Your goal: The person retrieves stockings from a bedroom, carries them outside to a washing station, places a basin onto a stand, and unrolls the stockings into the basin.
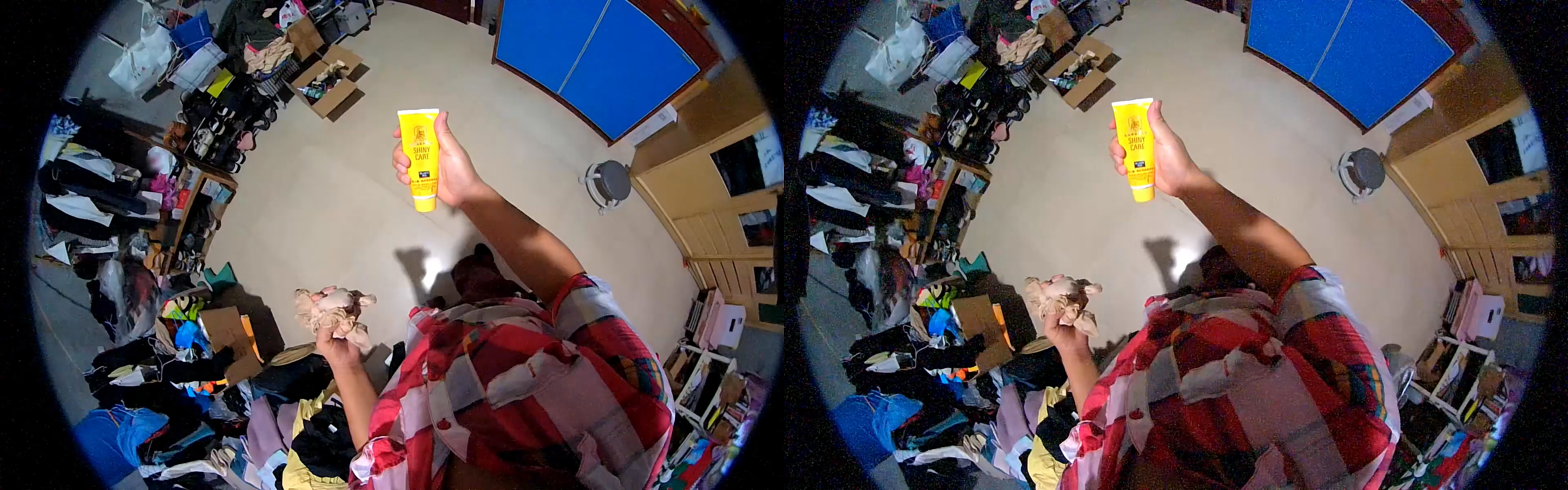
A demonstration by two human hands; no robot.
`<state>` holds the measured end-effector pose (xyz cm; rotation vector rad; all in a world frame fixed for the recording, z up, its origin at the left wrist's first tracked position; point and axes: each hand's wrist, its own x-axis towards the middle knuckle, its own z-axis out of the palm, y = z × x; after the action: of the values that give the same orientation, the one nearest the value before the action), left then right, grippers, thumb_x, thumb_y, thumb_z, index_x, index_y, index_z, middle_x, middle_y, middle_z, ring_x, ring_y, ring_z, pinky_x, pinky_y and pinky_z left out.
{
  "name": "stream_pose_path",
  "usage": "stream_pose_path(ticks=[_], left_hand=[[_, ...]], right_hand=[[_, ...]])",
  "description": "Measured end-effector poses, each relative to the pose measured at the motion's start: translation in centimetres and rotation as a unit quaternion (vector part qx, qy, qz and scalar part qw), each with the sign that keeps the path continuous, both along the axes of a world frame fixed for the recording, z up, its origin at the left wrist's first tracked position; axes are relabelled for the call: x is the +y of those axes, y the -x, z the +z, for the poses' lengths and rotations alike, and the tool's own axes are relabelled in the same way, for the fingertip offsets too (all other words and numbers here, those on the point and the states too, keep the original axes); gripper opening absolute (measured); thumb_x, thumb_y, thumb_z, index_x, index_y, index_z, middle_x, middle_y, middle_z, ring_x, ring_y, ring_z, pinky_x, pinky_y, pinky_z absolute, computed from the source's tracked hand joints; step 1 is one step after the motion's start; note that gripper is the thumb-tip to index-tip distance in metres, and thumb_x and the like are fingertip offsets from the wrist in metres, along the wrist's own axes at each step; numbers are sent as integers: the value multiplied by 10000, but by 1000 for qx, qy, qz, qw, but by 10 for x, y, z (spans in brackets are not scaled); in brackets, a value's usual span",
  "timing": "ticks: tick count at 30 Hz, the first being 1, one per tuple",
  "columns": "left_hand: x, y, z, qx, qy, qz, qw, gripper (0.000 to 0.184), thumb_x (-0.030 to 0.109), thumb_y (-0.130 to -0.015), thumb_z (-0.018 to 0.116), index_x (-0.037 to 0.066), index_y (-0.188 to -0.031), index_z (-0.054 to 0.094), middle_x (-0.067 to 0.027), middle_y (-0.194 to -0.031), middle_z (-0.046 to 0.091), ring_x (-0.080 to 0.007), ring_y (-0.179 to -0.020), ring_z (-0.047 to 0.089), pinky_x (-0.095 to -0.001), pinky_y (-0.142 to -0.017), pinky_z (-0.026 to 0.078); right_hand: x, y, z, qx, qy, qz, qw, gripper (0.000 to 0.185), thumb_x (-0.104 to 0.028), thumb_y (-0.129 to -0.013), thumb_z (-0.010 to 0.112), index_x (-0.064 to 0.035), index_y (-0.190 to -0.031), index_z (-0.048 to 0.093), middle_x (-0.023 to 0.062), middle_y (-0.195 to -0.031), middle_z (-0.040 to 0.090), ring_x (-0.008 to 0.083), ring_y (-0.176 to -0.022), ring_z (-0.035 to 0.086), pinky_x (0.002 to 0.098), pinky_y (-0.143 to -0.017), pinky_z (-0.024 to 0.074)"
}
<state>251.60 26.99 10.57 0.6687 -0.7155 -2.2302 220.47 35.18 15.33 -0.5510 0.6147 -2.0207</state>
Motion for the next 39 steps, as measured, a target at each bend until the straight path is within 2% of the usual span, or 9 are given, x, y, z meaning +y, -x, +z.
stream_pose_path(ticks=[4,8,10,20,22,26,31,35,39], left_hand=[[6,21,-17,38,6,-7,999,594,68,-686,489,66,-1271,386,-156,-1218,483,-298,-1052,527,-451,-862,473],[11,53,-10,-13,19,7,1000,594,72,-682,495,61,-1267,392,-154,-1204,498,-295,-1051,531,-452,-858,476],[13,66,-4,-8,-5,14,1000,548,9,-641,492,67,-1181,411,-151,-1161,466,-294,-1011,524,-428,-808,500],[34,117,5,-12,-25,19,999,556,24,-651,492,81,-1198,408,-139,-1182,451,-290,-1015,520,-427,-811,492],[36,122,2,-5,-4,5,1000,558,66,-680,499,54,-1233,426,-136,-1147,533,-291,-1002,563,-437,-812,501],[35,119,-9,-28,-38,-19,999,570,62,-680,492,54,-1245,418,-135,-1155,528,-287,-1025,553,-431,-820,498],[48,149,12,-28,1,25,999,549,56,-690,489,56,-1236,430,-125,-1137,540,-289,-996,567,-419,-810,503],[45,150,13,-20,-13,25,999,594,35,-673,504,70,-1255,393,-152,-1179,478,-308,-1031,530,-441,-841,489],[40,150,6,-24,-23,12,999,516,62,-702,499,39,-1215,441,-145,-1072,572,-284,-932,593,-417,-784,512]], right_hand=[[3,28,10,20,-33,2,999,679,-626,-884,154,-26,-1061,417,81,-712,466,189,-628,463,305,-604,418],[2,64,13,28,-33,16,999,671,-622,-889,158,-30,-1070,414,78,-720,470,187,-632,466,304,-610,414],[5,77,15,28,-31,15,999,667,-622,-889,163,-33,-1071,417,76,-721,472,183,-629,467,302,-608,415],[20,122,19,26,-40,4,999,689,-654,-865,200,-52,-1052,476,68,-704,516,160,-610,518,285,-576,453],[23,129,19,28,-38,6,999,691,-657,-862,202,-51,-1052,476,68,-702,515,158,-607,517,281,-572,452],[31,137,20,28,-26,4,999,701,-667,-854,213,-47,-1052,474,66,-693,514,154,-595,516,271,-562,450],[37,151,25,34,-37,1,999,708,-670,-852,219,-40,-1049,473,63,-681,507,147,-582,510,269,-561,449],[32,154,26,36,-49,5,998,701,-661,-859,217,-38,-1047,478,59,-683,506,144,-586,509,271,-566,450],[34,157,28,38,-50,9,998,692,-652,-866,213,-41,-1049,482,59,-694,511,143,-595,509,272,-569,451]])
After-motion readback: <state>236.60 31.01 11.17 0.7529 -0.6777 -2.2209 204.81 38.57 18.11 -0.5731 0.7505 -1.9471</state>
